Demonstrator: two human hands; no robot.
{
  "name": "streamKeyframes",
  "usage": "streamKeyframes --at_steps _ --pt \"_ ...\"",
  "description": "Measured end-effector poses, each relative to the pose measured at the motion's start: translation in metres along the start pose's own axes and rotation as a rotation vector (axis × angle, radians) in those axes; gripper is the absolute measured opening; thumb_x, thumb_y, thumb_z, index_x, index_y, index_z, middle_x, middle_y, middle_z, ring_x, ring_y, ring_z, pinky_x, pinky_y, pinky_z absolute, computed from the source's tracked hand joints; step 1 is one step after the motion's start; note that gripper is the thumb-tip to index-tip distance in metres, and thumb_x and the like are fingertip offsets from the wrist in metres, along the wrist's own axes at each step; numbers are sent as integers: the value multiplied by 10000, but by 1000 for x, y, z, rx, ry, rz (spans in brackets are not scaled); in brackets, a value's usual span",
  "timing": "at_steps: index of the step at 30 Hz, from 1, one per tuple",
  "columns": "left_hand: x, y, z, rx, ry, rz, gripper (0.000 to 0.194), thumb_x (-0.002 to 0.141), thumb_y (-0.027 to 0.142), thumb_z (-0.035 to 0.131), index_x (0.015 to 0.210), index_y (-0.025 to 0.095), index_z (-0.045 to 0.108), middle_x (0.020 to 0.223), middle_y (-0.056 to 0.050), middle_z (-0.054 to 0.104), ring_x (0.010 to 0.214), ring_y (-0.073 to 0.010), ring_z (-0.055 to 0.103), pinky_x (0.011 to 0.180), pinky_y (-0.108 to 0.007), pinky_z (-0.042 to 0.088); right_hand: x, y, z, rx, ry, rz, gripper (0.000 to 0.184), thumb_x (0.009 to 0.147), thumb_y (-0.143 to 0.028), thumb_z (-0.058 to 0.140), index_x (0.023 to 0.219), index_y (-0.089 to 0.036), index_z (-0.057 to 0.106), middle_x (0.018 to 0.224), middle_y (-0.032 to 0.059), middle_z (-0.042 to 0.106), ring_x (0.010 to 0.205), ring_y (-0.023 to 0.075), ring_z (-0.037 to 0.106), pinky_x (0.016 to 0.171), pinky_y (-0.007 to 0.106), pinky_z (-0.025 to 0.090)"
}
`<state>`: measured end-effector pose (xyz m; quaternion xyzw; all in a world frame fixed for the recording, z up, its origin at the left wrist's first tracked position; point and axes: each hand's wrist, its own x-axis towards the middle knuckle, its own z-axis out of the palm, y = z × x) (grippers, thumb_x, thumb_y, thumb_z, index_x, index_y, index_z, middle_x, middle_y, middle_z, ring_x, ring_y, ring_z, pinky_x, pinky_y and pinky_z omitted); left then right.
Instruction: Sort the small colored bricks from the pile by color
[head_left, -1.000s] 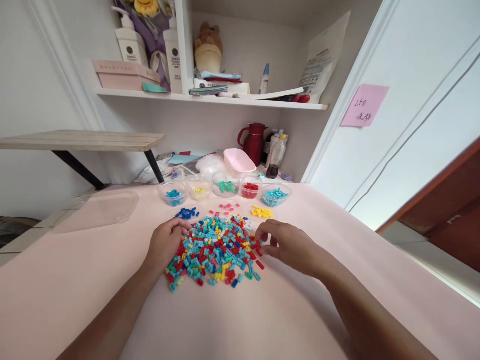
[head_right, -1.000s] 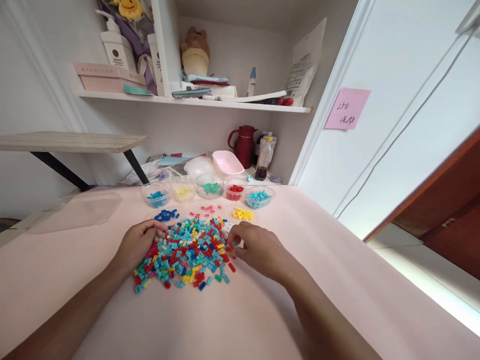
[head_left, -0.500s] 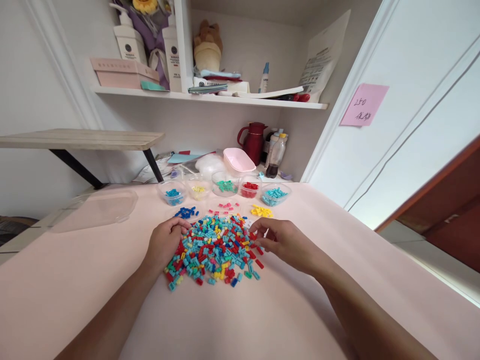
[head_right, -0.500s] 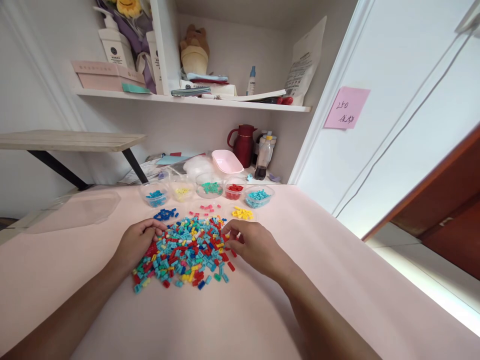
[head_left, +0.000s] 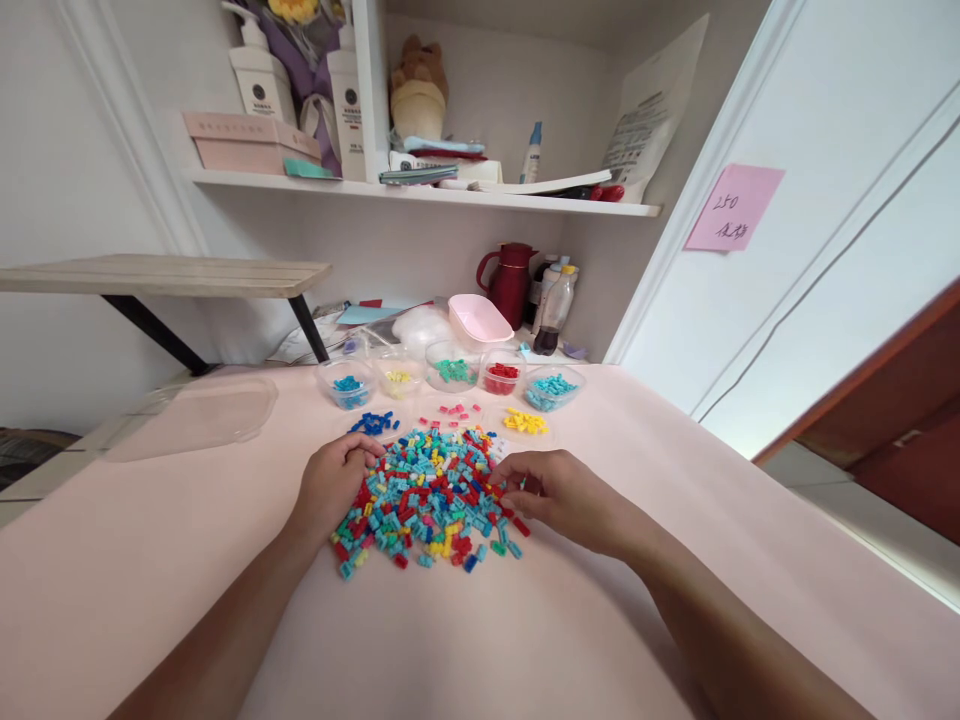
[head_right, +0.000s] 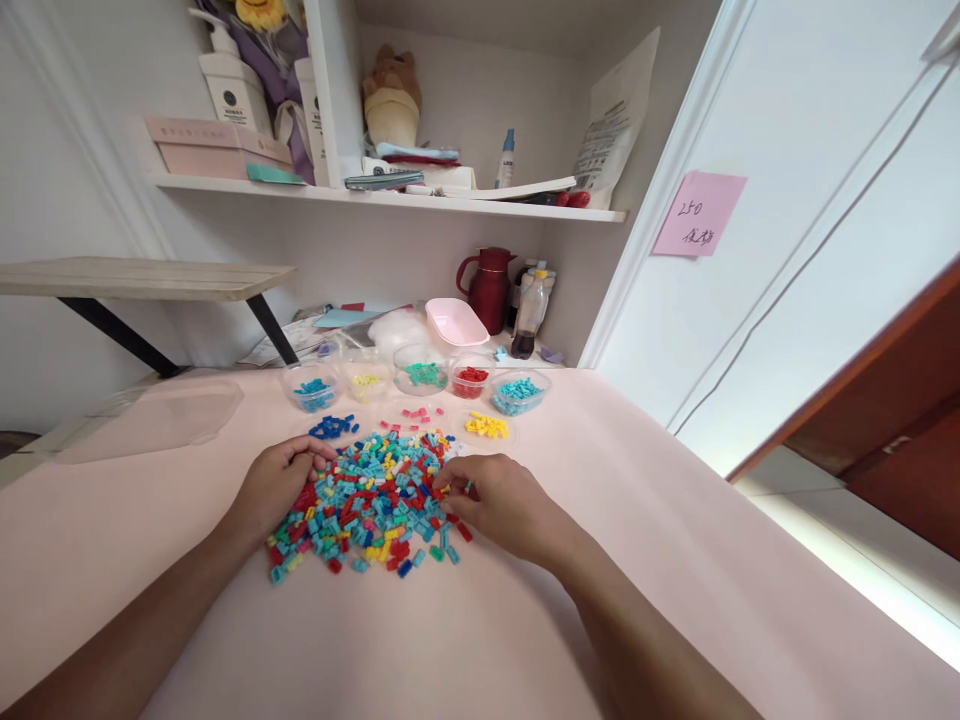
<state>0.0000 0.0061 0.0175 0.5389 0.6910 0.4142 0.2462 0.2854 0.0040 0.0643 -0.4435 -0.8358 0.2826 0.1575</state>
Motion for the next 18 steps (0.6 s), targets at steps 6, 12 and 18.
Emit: streamKeyframes --at_steps 6,12,18 --pt "0 -1 1 9 1 6 294 676 232 390 771 217 667 714 18 629 572 -121 506 531 -235 349 1 -1 3 8 -52 -17 171 845 -245 510 935 -238 654 741 -16 660 631 120 573 612 239 393" --pt "2 -4 1 14 1 24 291 688 239 394 775 222 671 714 18 629 568 -122 500 533 -236 346 3 -2 6 -63 -55 -48 143 821 -234 538 885 -243 666 785 -13 667 687 132 566 611 234 381" --pt "2 -5 1 26 -5 10 292 699 236 394 786 221 673 717 20 633 528 -112 477 516 -233 348 3 -6 8 -79 -68 -36 155 816 -217 528 890 -236 663 778 -8 665 680 132 556 609 233 375"
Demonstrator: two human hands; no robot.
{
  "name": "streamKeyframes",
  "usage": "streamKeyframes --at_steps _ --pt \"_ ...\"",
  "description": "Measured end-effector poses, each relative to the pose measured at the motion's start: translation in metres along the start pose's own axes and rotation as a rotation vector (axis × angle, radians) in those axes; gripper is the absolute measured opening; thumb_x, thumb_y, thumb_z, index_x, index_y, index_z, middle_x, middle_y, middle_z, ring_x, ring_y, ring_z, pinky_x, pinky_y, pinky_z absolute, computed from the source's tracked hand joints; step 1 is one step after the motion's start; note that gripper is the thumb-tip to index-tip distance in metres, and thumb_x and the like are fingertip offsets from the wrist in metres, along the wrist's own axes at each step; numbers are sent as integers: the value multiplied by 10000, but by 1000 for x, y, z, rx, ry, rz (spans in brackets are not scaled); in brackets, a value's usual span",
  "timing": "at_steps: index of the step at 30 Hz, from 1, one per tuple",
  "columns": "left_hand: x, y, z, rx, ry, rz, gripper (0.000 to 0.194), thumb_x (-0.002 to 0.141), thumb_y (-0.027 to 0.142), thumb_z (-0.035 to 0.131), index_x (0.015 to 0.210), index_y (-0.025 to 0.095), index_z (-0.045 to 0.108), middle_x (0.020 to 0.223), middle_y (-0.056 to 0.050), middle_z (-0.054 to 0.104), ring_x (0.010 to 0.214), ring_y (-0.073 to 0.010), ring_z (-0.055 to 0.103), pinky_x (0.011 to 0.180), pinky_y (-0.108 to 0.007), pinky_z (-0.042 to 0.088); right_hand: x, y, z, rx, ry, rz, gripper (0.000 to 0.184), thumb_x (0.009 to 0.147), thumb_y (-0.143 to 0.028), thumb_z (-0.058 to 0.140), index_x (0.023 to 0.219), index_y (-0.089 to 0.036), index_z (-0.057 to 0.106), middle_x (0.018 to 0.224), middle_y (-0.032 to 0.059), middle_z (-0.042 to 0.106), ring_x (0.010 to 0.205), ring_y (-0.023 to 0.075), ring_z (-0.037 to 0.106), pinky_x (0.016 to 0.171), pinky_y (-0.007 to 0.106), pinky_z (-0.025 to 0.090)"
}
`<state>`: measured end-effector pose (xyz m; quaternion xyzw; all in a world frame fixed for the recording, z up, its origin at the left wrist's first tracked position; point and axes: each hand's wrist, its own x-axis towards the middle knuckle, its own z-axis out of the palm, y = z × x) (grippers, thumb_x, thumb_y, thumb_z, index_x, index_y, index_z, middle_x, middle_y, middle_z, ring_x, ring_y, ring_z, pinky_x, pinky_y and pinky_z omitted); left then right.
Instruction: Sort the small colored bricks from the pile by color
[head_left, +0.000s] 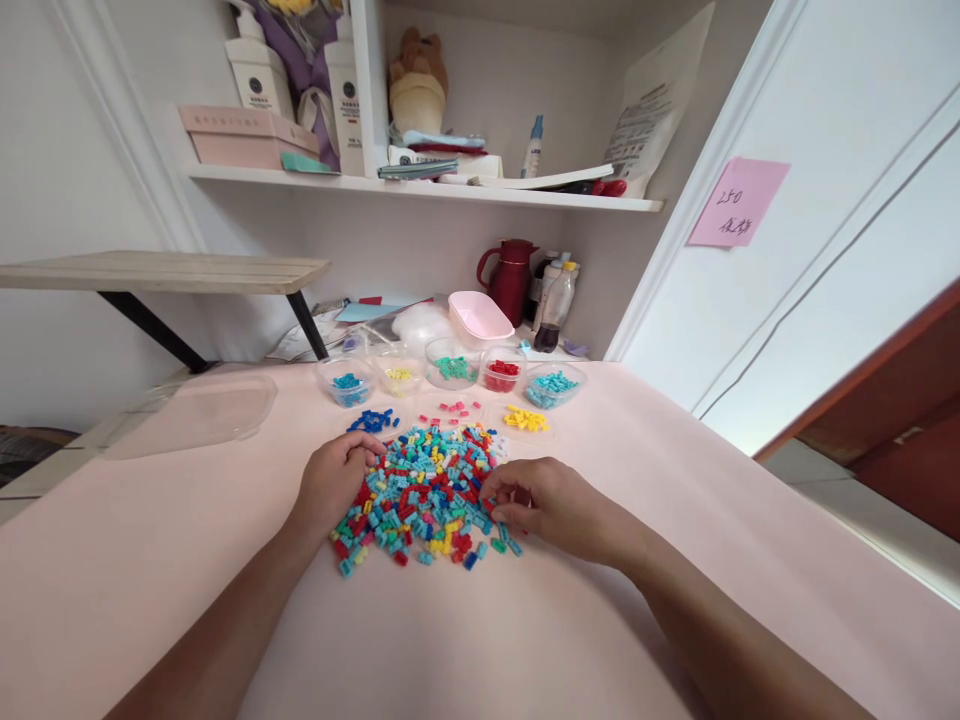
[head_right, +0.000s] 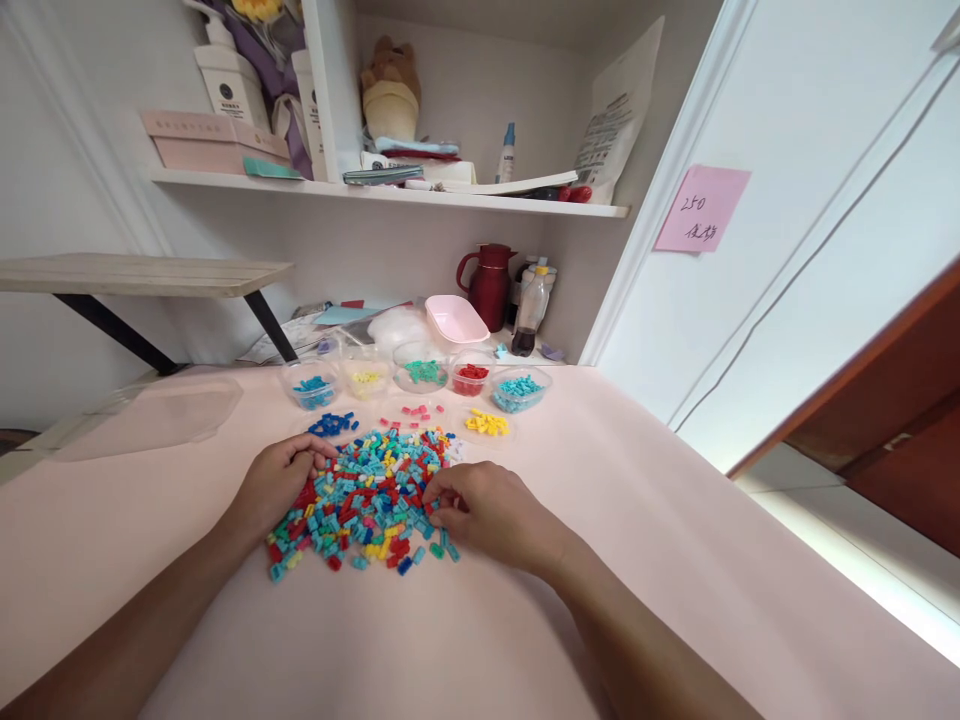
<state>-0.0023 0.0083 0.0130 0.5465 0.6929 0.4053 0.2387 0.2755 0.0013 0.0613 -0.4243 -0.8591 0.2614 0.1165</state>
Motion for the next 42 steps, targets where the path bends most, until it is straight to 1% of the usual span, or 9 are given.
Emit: streamKeyframes --at_steps 9,16,20,26,31,37,42 --pt "-2 3 -1 39 0 5 300 701 233 382 774 231 673 719 27 640 506 -107 474 508 -234 348 0 2 2 -5 -10 -9 176 808 -212 528 916 -244 663 810 -11 684 690 132 571 625 235 382" --pt "-2 4 -1 21 -11 -7 293 693 238 391 768 227 674 723 27 644 493 -106 469 498 -235 330 -1 1 6 -98 7 -44 187 797 -199 526 898 -257 672 878 -3 683 747 148 576 646 244 376" --pt "-1 3 -1 35 -8 -17 303 689 232 386 776 233 676 718 34 639 469 -101 442 486 -238 321 -1 -1 7 -131 -20 -68 192 807 -192 507 891 -261 666 888 -9 687 777 154 581 668 252 370" --pt "-1 2 -1 65 -13 3 304 694 211 378 772 241 670 712 39 623 540 -109 482 517 -234 327 -3 0 7 -129 -23 -79 198 819 -195 498 899 -268 663 891 -20 688 793 149 585 679 248 368" --pt "0 3 0 60 -24 -14 311 701 217 373 788 240 671 714 40 620 494 -102 454 498 -243 323 -3 1 8 -129 -23 -92 195 822 -198 493 896 -268 660 890 -21 688 798 154 589 680 252 369" --pt "-1 4 -1 78 -17 -5 313 702 216 375 791 245 673 732 42 631 542 -110 493 517 -239 331 -2 2 8 -129 -19 -100 188 830 -204 493 897 -263 659 901 -21 689 802 151 587 681 251 370" --pt "-2 6 -2 104 -33 -14 329 714 209 363 823 245 671 704 49 615 509 -105 462 521 -242 328 -2 3 9 -125 -16 -108 186 833 -199 493 899 -265 653 898 -30 686 801 145 589 683 248 377"
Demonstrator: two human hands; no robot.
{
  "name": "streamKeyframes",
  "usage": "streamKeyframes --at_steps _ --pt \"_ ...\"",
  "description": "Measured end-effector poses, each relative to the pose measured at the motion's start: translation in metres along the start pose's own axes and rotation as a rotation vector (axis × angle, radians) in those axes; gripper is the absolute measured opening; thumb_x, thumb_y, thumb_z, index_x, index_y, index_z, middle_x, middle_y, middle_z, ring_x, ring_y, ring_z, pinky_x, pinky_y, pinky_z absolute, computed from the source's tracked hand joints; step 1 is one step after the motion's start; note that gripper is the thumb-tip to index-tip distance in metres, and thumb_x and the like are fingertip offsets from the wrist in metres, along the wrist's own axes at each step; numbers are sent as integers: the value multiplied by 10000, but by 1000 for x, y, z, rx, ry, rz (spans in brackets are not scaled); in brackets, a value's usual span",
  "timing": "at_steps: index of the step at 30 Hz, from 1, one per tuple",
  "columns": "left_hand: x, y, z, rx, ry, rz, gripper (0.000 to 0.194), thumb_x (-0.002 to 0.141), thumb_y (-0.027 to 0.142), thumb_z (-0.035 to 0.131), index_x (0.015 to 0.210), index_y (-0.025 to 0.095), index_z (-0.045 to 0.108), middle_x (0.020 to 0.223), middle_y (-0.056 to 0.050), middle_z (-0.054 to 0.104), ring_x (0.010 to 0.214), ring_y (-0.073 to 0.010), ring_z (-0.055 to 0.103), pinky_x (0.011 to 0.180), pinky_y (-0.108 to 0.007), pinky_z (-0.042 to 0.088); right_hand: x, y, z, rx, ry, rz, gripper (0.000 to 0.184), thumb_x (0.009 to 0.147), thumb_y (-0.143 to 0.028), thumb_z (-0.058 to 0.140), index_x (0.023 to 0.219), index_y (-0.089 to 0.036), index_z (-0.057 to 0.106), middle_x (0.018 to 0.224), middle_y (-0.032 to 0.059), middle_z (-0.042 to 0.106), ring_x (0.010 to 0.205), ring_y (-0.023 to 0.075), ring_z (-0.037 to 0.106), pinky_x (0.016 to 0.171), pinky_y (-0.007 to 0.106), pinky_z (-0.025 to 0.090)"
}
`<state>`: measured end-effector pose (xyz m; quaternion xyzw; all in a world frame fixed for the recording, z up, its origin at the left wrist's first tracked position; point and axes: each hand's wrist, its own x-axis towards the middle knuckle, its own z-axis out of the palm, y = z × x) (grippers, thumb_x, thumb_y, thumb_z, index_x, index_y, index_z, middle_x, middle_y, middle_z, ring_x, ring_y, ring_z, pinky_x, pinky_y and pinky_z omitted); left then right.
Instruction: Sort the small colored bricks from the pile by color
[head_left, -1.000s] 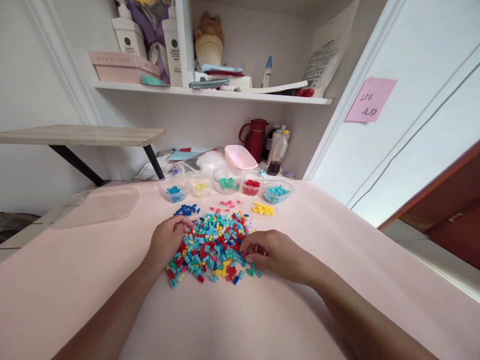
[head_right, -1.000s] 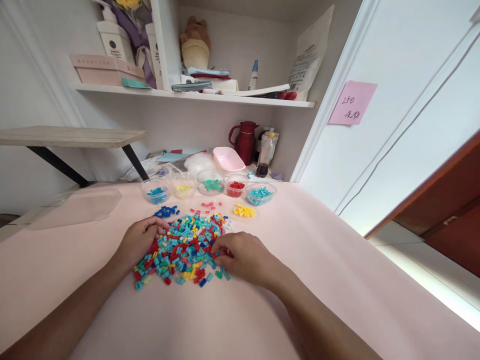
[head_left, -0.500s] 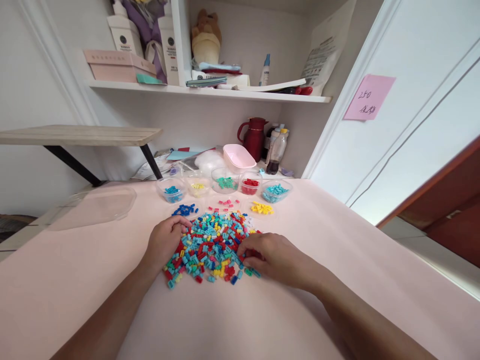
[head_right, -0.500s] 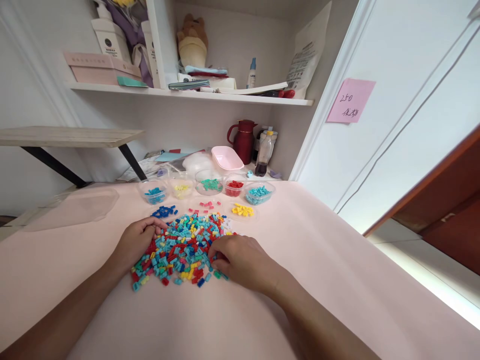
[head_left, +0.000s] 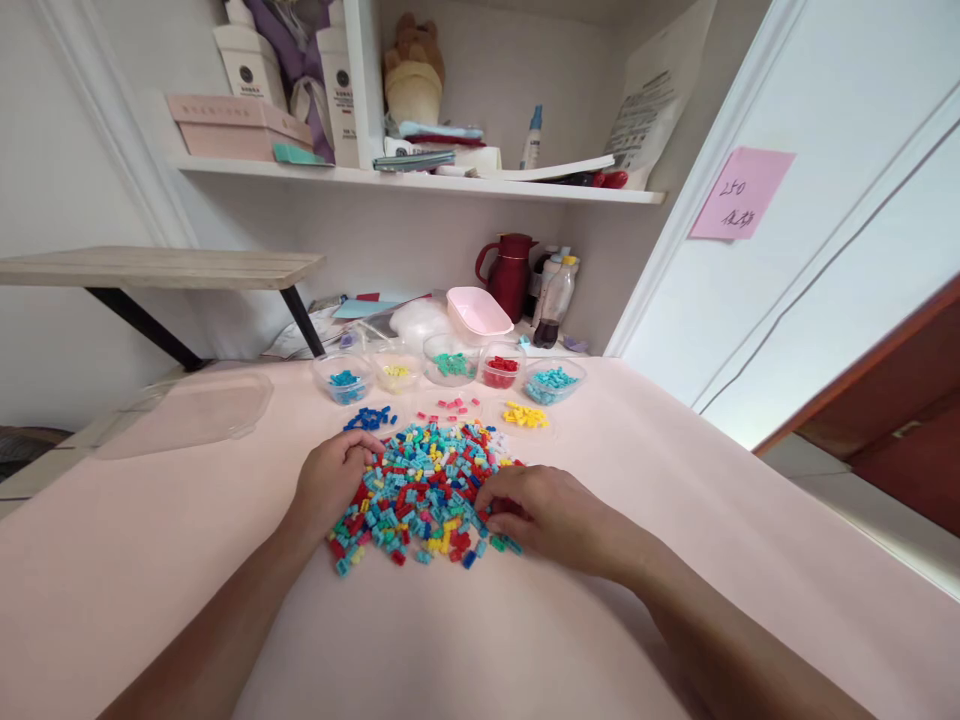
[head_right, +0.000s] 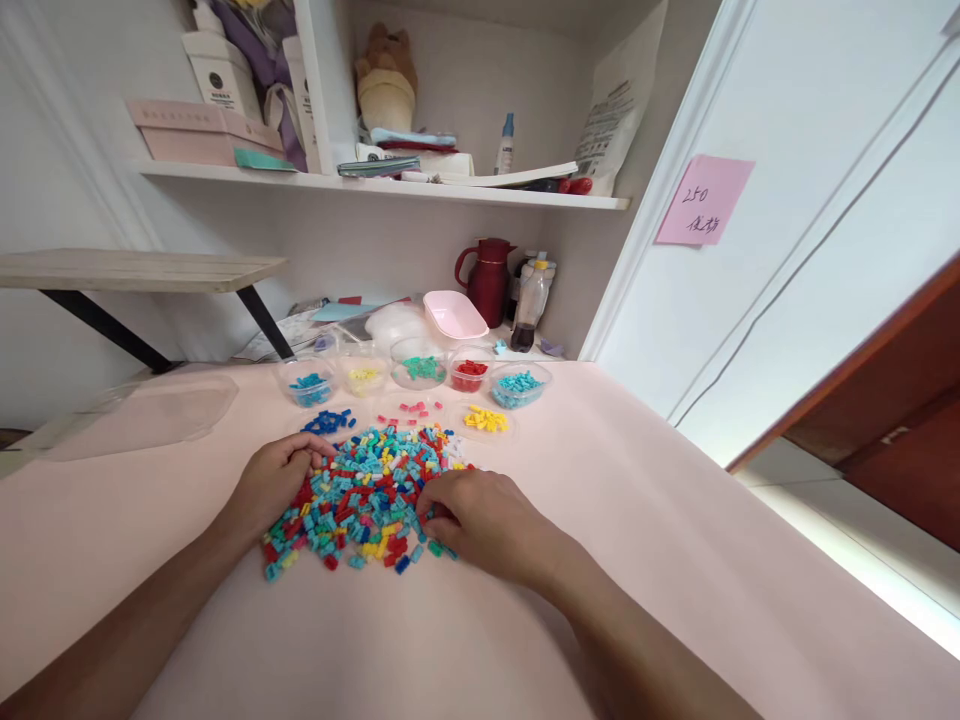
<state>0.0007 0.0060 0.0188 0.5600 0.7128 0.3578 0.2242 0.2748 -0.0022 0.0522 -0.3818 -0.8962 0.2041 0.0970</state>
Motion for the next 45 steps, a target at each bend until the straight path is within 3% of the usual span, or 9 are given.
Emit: streamKeyframes --at_steps 18,45 --pt "0 -1 0 79 -15 9 303 753 241 385 854 266 670 564 56 507 548 -135 464 555 -254 320 -1 -1 -1 6 -4 -12 167 848 -212 500 916 -258 645 894 -26 677 783 135 582 678 247 388" --pt "0 -2 1 125 -17 57 328 739 232 357 833 264 670 731 44 636 650 -142 544 603 -258 355 0 -2 0 5 -20 -13 176 850 -211 496 925 -247 651 897 -5 677 789 147 584 695 255 398"
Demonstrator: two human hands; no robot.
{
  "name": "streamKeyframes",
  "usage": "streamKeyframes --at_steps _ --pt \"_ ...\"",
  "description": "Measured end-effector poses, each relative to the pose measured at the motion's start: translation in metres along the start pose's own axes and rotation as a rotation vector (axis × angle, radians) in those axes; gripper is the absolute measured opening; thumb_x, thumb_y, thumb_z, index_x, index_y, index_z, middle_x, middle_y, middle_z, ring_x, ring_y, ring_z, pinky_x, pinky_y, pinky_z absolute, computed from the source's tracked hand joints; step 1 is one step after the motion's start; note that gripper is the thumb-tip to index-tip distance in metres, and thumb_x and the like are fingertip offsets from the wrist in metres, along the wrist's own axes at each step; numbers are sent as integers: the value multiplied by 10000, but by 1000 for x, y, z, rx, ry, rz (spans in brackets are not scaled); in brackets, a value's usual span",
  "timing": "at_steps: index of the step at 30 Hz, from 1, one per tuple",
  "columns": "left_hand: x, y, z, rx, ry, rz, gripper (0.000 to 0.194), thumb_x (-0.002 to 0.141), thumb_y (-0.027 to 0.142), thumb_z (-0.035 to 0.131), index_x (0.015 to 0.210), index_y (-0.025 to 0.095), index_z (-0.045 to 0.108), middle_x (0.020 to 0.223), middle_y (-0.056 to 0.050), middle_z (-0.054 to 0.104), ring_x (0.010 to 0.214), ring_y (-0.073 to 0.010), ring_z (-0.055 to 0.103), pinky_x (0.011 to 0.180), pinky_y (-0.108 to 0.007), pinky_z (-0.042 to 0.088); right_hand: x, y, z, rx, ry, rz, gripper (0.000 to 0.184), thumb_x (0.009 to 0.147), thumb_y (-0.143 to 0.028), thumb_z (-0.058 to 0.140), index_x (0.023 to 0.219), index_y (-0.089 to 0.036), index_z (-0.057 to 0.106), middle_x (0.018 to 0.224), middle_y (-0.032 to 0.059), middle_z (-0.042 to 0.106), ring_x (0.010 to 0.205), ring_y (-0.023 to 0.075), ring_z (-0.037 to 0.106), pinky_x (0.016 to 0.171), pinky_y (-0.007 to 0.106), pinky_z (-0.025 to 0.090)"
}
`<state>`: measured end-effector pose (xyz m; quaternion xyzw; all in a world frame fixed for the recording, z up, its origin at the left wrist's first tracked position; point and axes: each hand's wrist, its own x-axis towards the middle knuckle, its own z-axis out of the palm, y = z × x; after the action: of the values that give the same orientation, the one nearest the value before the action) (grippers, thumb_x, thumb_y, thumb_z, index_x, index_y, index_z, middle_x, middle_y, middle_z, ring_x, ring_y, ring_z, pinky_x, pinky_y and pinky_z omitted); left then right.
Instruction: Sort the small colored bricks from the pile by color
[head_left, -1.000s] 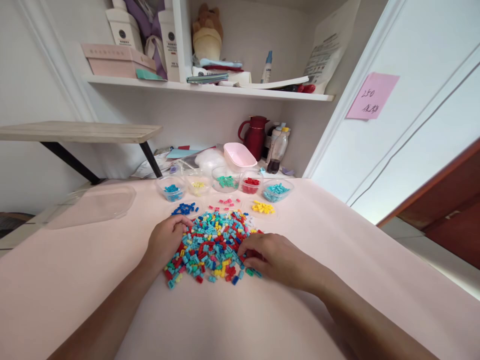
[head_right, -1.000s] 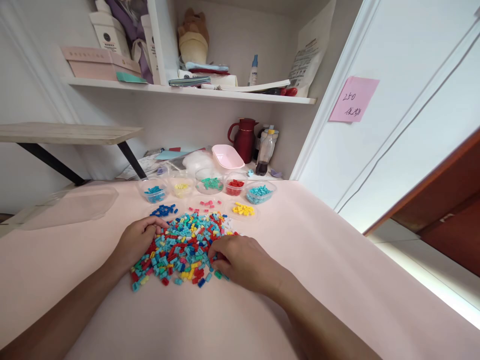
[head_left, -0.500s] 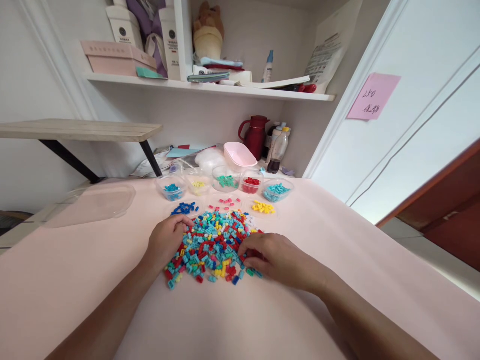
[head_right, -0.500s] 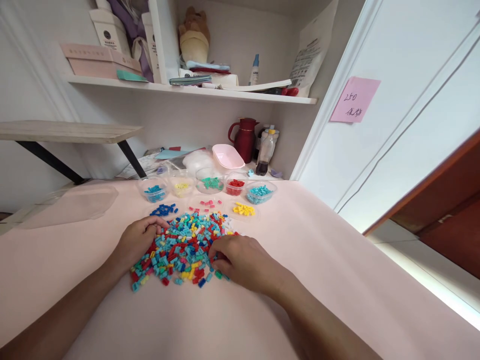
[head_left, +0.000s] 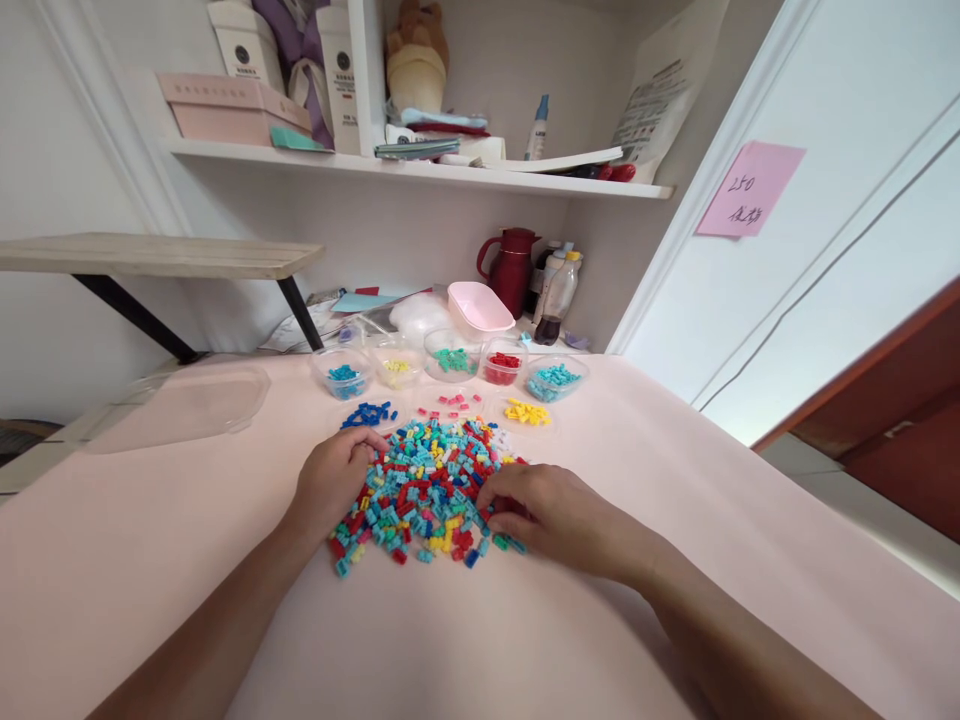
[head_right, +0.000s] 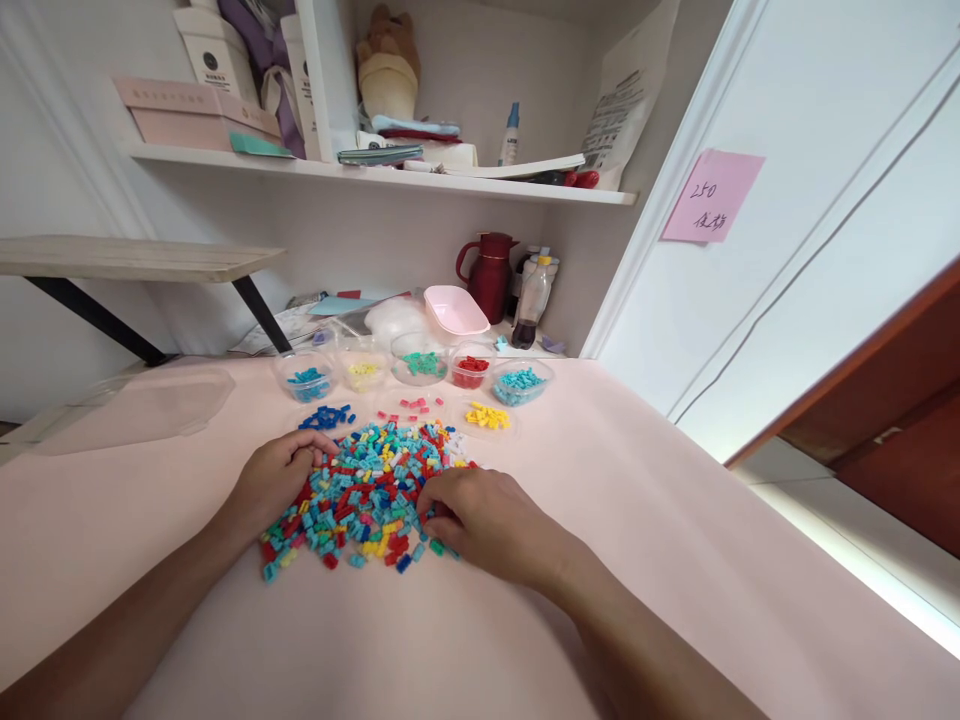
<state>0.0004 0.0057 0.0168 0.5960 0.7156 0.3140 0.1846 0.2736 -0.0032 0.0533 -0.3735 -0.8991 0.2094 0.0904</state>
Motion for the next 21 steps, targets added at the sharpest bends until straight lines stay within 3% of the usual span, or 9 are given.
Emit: streamKeyframes --at_steps 21 --pt "-2 7 0 12 6 0 303 730 253 380 816 261 670 659 43 618 619 -149 540 584 -254 355 -2 -3 0 -42 -14 -27 167 877 -214 484 956 -244 629 931 -3 675 804 151 579 712 265 397"
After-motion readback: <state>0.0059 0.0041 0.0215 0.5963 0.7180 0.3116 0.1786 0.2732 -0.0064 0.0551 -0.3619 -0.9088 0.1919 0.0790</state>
